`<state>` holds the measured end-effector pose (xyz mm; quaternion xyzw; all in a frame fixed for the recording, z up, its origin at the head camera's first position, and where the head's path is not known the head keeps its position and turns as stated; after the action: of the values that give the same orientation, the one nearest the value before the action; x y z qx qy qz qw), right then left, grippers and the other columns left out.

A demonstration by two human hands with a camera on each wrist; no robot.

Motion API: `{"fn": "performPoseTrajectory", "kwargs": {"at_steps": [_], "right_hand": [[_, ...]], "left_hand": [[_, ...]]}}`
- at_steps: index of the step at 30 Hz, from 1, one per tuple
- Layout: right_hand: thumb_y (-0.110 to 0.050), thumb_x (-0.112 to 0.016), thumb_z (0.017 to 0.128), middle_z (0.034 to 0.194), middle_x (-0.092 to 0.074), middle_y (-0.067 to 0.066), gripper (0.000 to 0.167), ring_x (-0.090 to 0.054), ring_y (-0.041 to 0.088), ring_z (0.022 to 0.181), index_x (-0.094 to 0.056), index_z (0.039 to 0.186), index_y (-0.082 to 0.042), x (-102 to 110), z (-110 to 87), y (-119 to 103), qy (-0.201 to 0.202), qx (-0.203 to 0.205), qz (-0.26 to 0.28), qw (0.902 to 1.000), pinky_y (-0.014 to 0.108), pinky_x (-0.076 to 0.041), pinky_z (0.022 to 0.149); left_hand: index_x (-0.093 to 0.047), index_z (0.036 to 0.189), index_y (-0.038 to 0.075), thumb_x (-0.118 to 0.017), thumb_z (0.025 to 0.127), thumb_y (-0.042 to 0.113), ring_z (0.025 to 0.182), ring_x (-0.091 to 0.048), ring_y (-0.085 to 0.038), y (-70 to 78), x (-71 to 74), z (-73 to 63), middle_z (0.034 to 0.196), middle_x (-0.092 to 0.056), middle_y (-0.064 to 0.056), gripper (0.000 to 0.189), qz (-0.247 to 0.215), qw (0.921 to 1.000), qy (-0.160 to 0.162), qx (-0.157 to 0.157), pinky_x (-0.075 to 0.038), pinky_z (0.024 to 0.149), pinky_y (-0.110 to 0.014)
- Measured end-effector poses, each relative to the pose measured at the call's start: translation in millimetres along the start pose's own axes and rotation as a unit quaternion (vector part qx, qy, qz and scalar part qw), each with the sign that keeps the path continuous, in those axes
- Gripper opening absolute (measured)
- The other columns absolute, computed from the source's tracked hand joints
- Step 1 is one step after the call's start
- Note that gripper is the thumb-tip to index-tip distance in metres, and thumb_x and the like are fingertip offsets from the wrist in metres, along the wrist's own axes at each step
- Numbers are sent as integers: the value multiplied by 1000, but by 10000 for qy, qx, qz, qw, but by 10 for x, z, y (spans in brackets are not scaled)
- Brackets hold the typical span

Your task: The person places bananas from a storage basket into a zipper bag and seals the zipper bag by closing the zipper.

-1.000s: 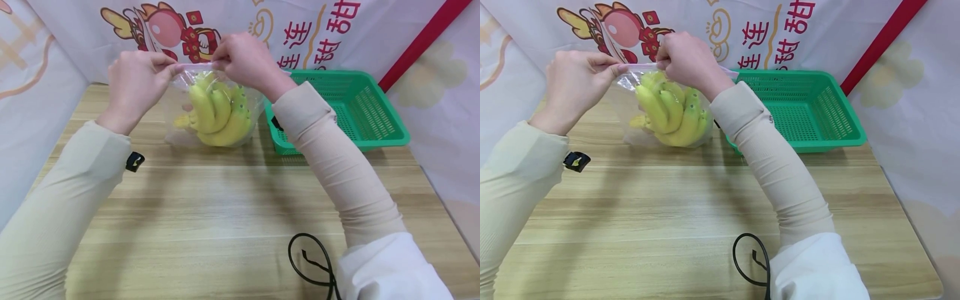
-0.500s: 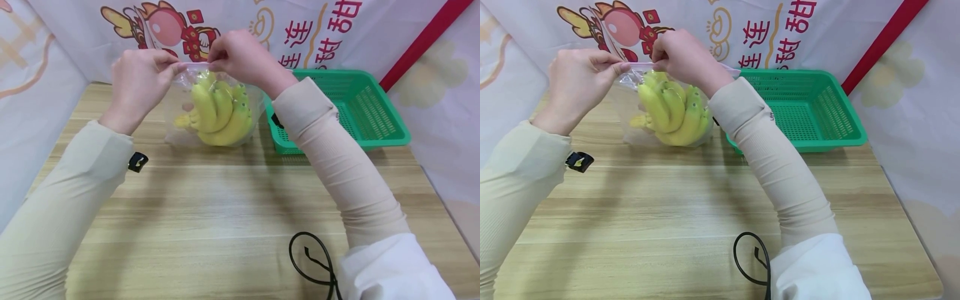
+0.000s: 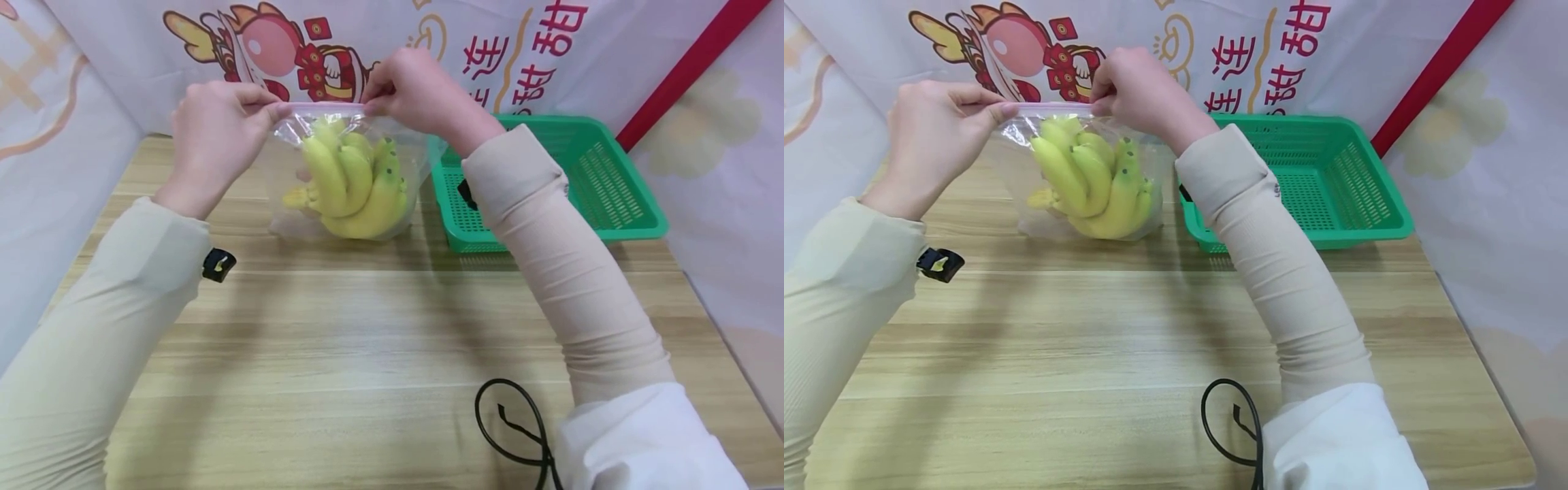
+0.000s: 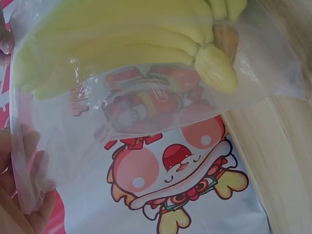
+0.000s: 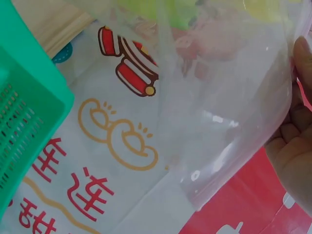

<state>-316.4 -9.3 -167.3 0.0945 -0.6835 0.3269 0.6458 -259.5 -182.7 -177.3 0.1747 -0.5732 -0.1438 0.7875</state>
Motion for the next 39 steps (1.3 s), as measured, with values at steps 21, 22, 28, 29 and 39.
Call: {"fn": "performPoseTrajectory", "kwargs": {"at_steps": [21, 22, 28, 29, 39], "right_hand": [[-22, -56, 96, 102, -66, 7, 23, -50, 16, 87, -71, 107, -9, 4, -90, 256, -309, -327, -73, 9990, 24, -45, 80], [-23, -56, 96, 101, -66, 7, 23, -49, 16, 87, -71, 107, -9, 1, -91, 264, -340, -359, -89, 9987, 24, -45, 79], [-23, -54, 97, 101, -65, 7, 24, -48, 17, 89, -70, 106, -8, 4, -99, 291, -444, -360, -207, 9982, 24, -42, 78], [-23, -54, 97, 101, -64, 7, 24, -47, 17, 89, -70, 106, -8, 7, -103, 299, -451, -364, -208, 9981, 24, -42, 78], [-24, -55, 96, 102, -65, 8, 25, -49, 17, 89, -70, 108, -8, 73, -169, 415, -424, -461, -245, 9977, 25, -44, 79]], "left_hand": [[-70, 117, 20, -52, 93, 50, 65, -45, -15, -23, -45, 7, 99, -75, -11, 43, 34, 9998, -165, -55, -30, 62, -28], [-70, 117, 20, -52, 93, 51, 65, -45, -15, -21, -49, 9, 98, -75, -11, 43, 42, 9998, -176, -53, -30, 62, -28], [-69, 118, 19, -53, 93, 49, 70, -46, -14, -46, -47, 18, 107, -73, -11, 43, -18, 9999, -169, 3, -30, 64, -27], [-69, 118, 19, -53, 93, 49, 71, -46, -14, -57, -46, 19, 108, -73, -10, 43, -34, 9999, -167, 17, -30, 64, -27], [-70, 116, 18, -53, 92, 51, 72, -47, -12, -108, -3, 22, 109, -73, -8, 44, -40, 10000, -32, 13, -30, 63, -26]]}}
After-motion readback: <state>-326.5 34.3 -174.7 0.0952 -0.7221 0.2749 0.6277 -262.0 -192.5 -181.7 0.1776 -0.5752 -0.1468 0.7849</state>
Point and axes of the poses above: each hand's wrist, its own z-axis towards the middle knuckle, its own x-axis out of the back of the hand, y = z × x, the point moved 9 cm from there along z, towards the middle knuckle
